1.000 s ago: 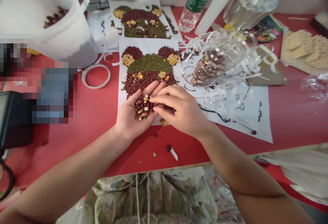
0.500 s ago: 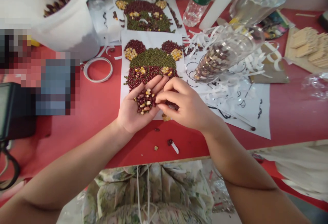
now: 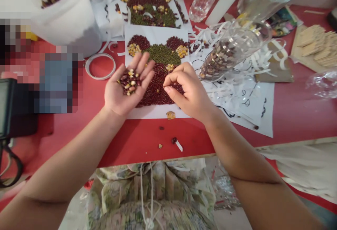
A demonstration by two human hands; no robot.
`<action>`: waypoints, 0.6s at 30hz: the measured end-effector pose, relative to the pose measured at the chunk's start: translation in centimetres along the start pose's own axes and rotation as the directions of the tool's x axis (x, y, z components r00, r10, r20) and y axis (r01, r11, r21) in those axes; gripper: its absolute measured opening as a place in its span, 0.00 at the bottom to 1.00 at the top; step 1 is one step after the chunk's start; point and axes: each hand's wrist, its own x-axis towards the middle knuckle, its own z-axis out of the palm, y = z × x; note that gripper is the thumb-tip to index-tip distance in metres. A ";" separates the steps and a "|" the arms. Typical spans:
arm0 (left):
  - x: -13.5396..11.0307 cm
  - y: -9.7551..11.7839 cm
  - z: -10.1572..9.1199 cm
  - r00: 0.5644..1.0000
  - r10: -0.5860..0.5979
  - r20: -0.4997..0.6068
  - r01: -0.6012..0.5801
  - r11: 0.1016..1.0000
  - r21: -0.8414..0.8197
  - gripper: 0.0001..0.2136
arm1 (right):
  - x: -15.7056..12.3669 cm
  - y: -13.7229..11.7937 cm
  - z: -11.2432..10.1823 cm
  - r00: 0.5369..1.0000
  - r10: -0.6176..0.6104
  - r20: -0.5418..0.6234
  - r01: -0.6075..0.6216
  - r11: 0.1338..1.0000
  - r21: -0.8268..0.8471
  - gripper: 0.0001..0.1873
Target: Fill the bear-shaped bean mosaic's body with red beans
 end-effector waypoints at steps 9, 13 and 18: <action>2.1 2.8 -1.4 0.996 0.084 -0.037 -0.086 0.994 -0.061 0.20 | 1.9 0.5 2.5 0.978 -0.046 0.204 0.058 0.997 -0.053 0.07; 1.7 2.8 -1.2 0.996 0.037 0.084 -0.038 0.999 0.008 0.22 | 3.0 1.0 3.9 0.967 -0.083 0.241 0.113 0.987 -0.113 0.06; 1.8 3.1 -1.2 0.996 0.007 0.094 -0.006 1.000 -0.011 0.23 | 3.4 1.3 5.0 0.972 -0.064 0.226 0.109 0.975 -0.192 0.07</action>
